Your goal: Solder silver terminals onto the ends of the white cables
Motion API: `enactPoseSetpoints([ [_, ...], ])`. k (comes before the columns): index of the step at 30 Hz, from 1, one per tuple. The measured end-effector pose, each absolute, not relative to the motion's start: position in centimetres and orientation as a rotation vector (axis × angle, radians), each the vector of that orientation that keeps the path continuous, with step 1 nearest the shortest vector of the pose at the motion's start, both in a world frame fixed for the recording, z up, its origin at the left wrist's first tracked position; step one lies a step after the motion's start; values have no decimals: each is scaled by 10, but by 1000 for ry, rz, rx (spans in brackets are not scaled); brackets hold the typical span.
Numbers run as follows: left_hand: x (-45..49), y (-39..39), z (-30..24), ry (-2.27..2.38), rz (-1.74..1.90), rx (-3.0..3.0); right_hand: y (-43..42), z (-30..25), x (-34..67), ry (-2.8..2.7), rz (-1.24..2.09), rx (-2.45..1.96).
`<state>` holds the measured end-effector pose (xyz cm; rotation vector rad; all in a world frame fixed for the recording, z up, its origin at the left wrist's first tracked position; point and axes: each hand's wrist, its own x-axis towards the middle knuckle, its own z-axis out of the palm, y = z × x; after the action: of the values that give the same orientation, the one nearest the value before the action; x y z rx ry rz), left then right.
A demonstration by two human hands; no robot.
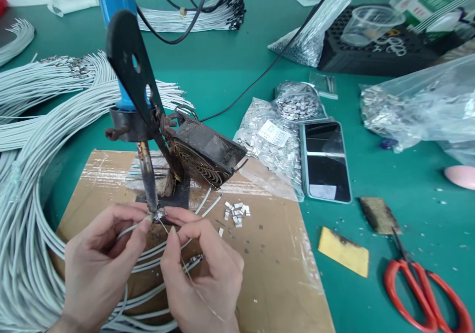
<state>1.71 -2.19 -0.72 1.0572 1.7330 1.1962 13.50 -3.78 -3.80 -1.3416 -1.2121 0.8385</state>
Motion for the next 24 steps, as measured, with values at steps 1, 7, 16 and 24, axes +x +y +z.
enactPoseSetpoints([
  [1,17,-22,-7,1732,1197,1055,-38,-38,135,-1214,840,-1339],
  [7,19,-20,-4,1743,1211,1052,-36,-37,134,-1219,829,-1342],
  [16,14,-17,-5,1700,1198,1084,-35,-33,132,-1193,820,-1349],
  [24,17,-17,-2,1727,1193,1030,-34,-33,131,-1181,812,-1340],
])
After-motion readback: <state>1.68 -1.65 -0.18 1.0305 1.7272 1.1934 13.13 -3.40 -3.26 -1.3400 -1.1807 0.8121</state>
